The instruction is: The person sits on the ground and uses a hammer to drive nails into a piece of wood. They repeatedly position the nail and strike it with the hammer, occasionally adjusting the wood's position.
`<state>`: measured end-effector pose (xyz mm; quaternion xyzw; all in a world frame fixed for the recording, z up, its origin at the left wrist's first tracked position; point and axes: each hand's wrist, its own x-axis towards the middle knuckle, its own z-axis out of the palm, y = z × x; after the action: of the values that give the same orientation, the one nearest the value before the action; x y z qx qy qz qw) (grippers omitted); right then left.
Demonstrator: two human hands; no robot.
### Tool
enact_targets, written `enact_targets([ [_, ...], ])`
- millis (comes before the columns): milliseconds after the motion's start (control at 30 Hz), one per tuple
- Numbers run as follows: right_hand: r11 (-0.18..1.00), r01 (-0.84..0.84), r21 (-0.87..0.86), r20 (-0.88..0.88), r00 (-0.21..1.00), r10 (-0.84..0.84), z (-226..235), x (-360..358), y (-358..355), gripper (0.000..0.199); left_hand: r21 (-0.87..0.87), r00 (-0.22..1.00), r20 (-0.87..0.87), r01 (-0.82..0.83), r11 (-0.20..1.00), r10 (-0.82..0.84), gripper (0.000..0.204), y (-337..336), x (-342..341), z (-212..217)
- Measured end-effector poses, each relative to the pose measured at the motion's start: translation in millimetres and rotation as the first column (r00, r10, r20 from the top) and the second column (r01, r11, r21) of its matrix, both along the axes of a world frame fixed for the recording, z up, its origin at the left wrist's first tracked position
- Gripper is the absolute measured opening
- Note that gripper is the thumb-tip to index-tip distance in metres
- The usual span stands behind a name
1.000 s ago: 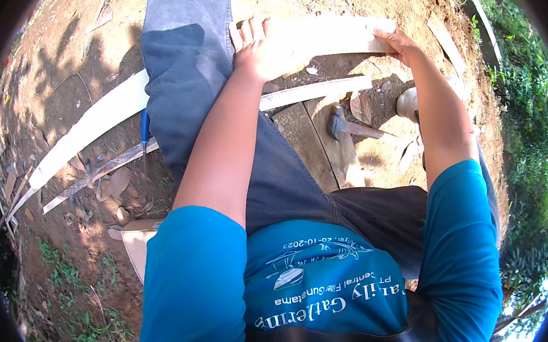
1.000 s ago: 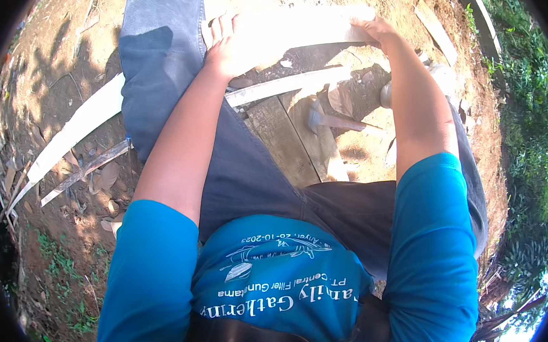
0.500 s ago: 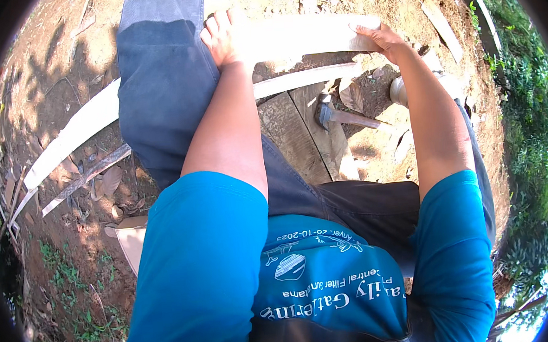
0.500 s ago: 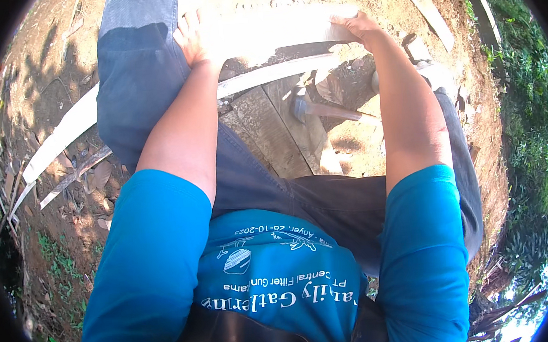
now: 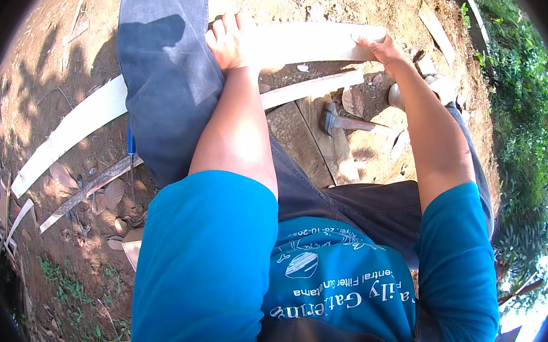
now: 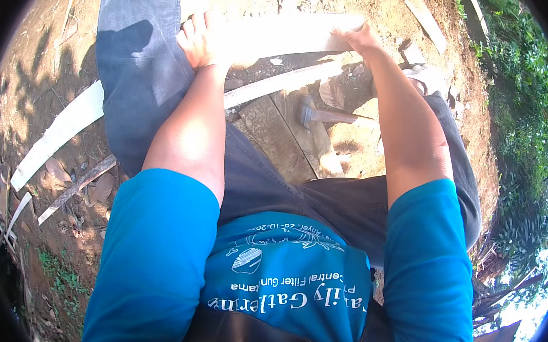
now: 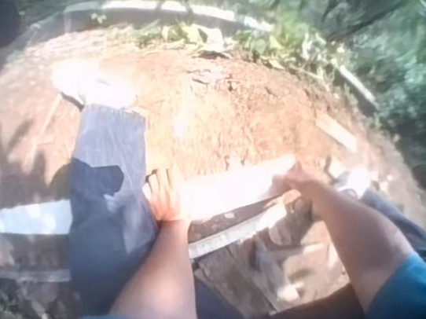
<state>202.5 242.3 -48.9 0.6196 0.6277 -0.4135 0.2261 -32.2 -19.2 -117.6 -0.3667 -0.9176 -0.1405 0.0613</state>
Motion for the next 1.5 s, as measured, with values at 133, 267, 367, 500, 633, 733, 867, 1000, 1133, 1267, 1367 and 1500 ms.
enact_targets([
  [133,0.992,0.006,0.124,0.064,0.998,-0.014,25,-25,-17,0.104,0.001,1.0,0.031,0.001,1.0,-0.001,0.032,-3,-6,10],
  [267,0.993,0.025,0.112,0.068,0.997,-0.033,30,-16,-16,0.112,0.015,0.999,0.049,0.002,1.0,-0.003,0.031,0,-4,15],
  [367,0.989,0.012,0.145,0.034,0.999,-0.017,44,-22,-23,0.111,-0.006,0.995,0.105,0.002,1.0,-0.002,0.027,-3,-4,21],
  [500,0.961,-0.012,0.277,0.081,0.997,-0.011,52,-22,-29,0.106,-0.031,0.989,0.145,0.014,0.999,-0.009,0.025,-3,-3,16],
  [633,0.961,-0.044,0.271,0.12,0.993,0.011,61,-20,-31,0.108,0.065,0.998,0.06,0.031,0.997,-0.035,0.02,-3,-6,23],
  [733,0.948,-0.114,0.298,0.192,0.98,0.057,65,-19,-31,0.107,0.072,0.997,0.058,0.05,0.996,-0.054,0.021,-6,-5,30],
  [867,0.965,-0.047,0.257,0.125,0.992,0.015,69,-22,-32,0.107,-0.065,0.995,0.092,0.049,0.997,-0.043,0.025,-8,-5,38],
  [1000,0.981,-0.021,0.194,-0.06,0.998,0.034,43,-1,-35,0.101,-0.038,0.997,0.053,0.049,0.998,-0.047,0.026,-17,3,28],
  [1133,0.97,-0.015,0.242,0.0,1.0,0.015,16,24,-36,0.097,-0.012,0.993,0.099,0.069,0.998,-0.068,0.022,-15,9,32],
  [1267,0.992,-0.007,0.126,-0.12,0.992,0.022,42,11,-44,0.101,-0.036,0.984,0.173,0.057,0.998,-0.05,0.02,-26,12,46],
  [1367,0.99,0.034,0.136,-0.145,0.989,-0.014,36,28,-52,0.105,-0.209,0.926,0.37,0.161,0.965,-0.075,0.029,-23,11,69],
  [1500,0.897,0.233,0.376,-0.151,0.97,-0.189,22,35,-68,0.098,-0.48,0.748,0.654,0.295,0.826,0.114,0.039,-14,4,111],
])
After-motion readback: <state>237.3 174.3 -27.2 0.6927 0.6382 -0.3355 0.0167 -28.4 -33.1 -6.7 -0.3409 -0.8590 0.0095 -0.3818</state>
